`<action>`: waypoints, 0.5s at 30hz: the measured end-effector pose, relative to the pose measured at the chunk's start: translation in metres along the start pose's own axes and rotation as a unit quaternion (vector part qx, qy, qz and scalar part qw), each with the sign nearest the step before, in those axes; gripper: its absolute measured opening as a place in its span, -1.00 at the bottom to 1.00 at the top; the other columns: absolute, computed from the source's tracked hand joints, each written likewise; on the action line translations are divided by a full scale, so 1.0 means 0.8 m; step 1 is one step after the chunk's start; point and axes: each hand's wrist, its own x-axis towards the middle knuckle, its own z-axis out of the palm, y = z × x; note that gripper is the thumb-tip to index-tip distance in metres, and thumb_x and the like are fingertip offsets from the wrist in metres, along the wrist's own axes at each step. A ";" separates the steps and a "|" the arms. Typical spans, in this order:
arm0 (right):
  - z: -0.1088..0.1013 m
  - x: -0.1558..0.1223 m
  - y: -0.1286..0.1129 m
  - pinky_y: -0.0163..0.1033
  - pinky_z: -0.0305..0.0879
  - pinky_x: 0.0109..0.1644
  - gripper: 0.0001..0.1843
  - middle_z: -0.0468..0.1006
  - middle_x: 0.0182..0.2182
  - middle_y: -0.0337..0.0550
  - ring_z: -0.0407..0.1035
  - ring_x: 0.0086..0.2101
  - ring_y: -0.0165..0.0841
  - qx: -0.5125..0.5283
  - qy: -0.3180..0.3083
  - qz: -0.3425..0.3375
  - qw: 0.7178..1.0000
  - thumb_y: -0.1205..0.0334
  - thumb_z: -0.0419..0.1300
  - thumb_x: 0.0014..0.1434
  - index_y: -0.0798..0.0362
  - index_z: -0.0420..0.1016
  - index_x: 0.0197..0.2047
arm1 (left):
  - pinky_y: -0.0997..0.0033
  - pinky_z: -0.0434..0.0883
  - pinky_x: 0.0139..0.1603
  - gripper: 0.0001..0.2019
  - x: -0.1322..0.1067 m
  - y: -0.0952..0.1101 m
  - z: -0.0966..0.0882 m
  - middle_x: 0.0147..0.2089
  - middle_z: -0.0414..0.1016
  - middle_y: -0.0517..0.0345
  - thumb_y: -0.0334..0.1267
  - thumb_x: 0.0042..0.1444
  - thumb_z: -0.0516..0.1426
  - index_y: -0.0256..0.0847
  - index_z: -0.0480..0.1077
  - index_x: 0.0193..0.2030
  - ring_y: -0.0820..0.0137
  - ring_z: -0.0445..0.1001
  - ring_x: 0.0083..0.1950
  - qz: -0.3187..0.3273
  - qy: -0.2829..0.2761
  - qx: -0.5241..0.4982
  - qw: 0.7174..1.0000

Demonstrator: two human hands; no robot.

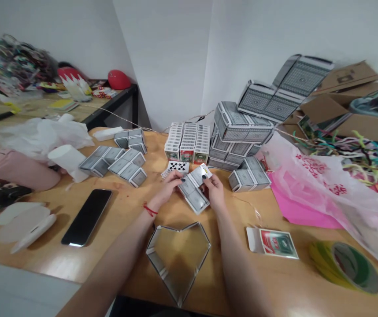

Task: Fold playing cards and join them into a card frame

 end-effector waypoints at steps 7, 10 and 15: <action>0.000 -0.003 -0.011 -0.42 -0.10 -0.71 -0.65 0.31 -0.66 -0.41 0.05 -0.75 -0.58 -0.026 -0.155 0.080 0.984 0.21 0.21 -0.13 0.06 0.33 -0.20 | 0.53 0.20 -0.43 -0.72 -0.002 0.015 -0.001 -0.37 0.32 0.23 -0.24 -0.05 0.04 -0.17 0.26 -0.15 0.51 0.29 -0.42 -0.066 -0.090 -0.054 0.992; 0.005 -0.004 -0.011 -0.43 -0.11 -0.72 -0.66 0.31 -0.66 -0.41 0.04 -0.76 -0.60 -0.029 -0.174 0.097 0.979 0.21 0.21 -0.14 0.05 0.32 -0.23 | 0.58 0.15 -0.46 -0.81 0.000 0.014 0.002 -0.47 0.25 0.31 -0.35 -0.12 0.06 -0.20 0.26 -0.28 0.56 0.21 -0.47 -0.041 -0.073 -0.005 0.996; 0.012 -0.004 -0.009 -0.46 -0.07 -0.71 -0.65 0.32 -0.63 -0.42 0.09 -0.73 -0.60 -0.003 -0.177 0.113 0.978 0.22 0.24 -0.17 0.03 0.30 -0.26 | 0.60 0.07 -0.55 -0.86 0.001 0.008 0.005 -0.55 0.13 0.36 -0.35 -0.07 0.01 -0.18 0.21 -0.30 0.58 0.10 -0.55 -0.024 -0.043 0.017 0.999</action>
